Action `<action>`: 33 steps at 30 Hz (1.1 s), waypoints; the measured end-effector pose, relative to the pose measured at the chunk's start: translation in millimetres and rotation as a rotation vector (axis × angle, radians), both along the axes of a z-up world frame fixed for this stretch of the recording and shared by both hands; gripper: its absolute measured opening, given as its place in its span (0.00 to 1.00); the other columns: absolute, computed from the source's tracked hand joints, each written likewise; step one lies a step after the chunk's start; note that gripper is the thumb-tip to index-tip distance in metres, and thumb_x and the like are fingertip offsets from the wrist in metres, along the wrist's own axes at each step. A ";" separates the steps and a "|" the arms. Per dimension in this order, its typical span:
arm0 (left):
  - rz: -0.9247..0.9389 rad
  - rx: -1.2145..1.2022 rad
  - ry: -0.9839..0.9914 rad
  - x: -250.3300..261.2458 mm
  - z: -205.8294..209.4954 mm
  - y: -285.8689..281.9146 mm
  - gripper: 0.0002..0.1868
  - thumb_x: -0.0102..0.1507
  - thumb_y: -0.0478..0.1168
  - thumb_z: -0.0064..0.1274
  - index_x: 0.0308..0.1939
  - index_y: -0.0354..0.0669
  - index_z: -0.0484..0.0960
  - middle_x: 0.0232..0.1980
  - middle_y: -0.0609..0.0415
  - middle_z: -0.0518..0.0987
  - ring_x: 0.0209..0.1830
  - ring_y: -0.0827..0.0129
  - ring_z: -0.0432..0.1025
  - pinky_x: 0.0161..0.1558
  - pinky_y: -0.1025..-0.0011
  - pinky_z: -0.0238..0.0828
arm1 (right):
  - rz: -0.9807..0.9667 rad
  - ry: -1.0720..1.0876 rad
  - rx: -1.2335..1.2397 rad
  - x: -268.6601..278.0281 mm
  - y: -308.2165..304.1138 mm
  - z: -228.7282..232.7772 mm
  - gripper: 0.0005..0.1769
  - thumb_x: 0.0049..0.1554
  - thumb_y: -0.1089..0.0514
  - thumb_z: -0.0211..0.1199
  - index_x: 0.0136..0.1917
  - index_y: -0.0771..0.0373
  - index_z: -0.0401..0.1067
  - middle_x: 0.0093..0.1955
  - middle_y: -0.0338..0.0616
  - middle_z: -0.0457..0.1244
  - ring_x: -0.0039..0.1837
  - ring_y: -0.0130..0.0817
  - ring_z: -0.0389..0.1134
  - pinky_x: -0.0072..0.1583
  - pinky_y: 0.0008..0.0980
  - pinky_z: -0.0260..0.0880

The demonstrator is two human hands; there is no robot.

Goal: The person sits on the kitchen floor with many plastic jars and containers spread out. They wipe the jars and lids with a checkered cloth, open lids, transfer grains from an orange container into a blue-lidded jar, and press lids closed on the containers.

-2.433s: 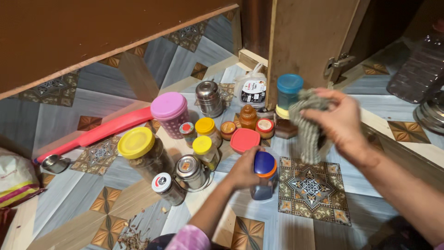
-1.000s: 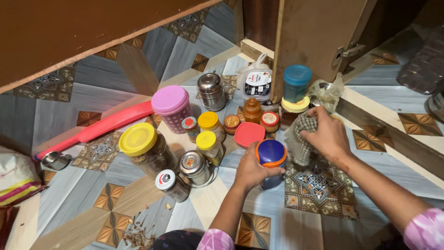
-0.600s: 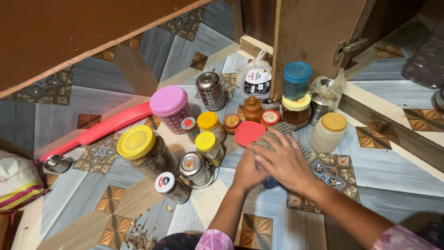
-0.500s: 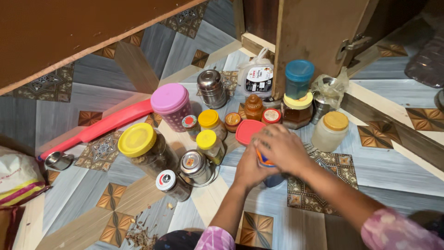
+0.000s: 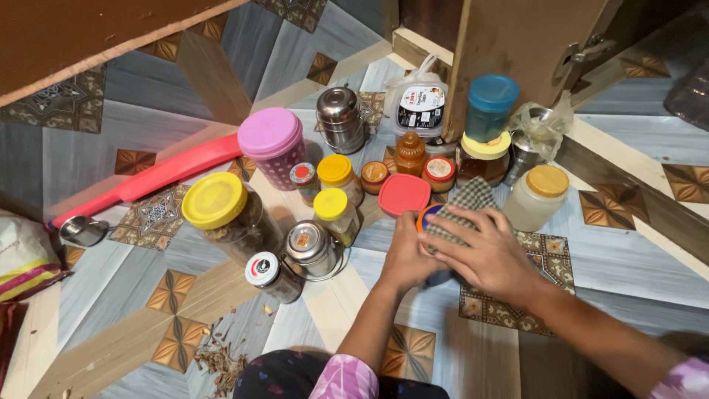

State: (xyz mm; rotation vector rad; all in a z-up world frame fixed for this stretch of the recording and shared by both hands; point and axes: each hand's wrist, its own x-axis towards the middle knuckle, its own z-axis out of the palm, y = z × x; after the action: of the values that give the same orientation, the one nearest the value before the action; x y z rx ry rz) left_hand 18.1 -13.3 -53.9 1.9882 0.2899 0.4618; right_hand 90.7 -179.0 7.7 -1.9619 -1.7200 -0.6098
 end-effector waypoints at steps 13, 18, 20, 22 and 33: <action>0.109 0.091 0.116 -4.2 22.3 -12.4 0.48 0.40 0.51 0.76 0.56 0.39 0.66 0.59 0.42 0.73 0.61 0.49 0.71 0.58 0.59 0.70 | -0.115 1.166 0.149 84.7 35.8 -60.0 0.24 0.63 0.43 0.57 0.57 0.67 0.76 0.52 0.49 0.72 0.55 0.34 0.71 0.57 0.31 0.68; 0.165 0.116 0.175 -7.6 37.0 -19.5 0.54 0.39 0.53 0.77 0.61 0.38 0.64 0.61 0.41 0.72 0.61 0.48 0.71 0.57 0.58 0.71 | -0.336 1.142 0.170 83.8 -9.6 -124.8 0.27 0.67 0.42 0.52 0.58 0.68 0.75 0.49 0.48 0.71 0.52 0.36 0.70 0.57 0.32 0.68; 0.195 0.109 0.224 -4.3 45.1 -24.2 0.61 0.36 0.54 0.79 0.65 0.36 0.60 0.61 0.41 0.70 0.62 0.48 0.70 0.57 0.58 0.71 | -0.401 1.192 0.185 87.4 -25.6 -132.4 0.27 0.66 0.41 0.52 0.59 0.67 0.75 0.50 0.48 0.71 0.53 0.36 0.70 0.58 0.32 0.67; 0.263 0.258 0.053 -2.2 50.6 -34.0 0.59 0.40 0.58 0.76 0.68 0.39 0.62 0.63 0.36 0.69 0.60 0.42 0.69 0.54 0.53 0.71 | -0.530 1.278 0.202 88.8 -41.0 -129.0 0.27 0.66 0.40 0.51 0.62 0.63 0.74 0.53 0.46 0.71 0.54 0.35 0.70 0.59 0.31 0.66; 0.378 0.476 0.257 24.1 51.9 -28.2 0.32 0.57 0.62 0.56 0.61 0.52 0.81 0.54 0.33 0.77 0.50 0.37 0.74 0.51 0.49 0.73 | -0.434 1.064 0.795 35.5 -1.8 -29.8 0.17 0.63 0.51 0.64 0.60 0.63 0.73 0.52 0.41 0.68 0.52 0.27 0.67 0.55 0.27 0.67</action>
State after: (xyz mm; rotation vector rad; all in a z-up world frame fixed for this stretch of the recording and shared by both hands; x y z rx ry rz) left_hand 42.2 -41.5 -2.0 2.4731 0.7866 0.5495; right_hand 126.2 -180.9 -22.1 -1.5497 -0.3187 -0.2113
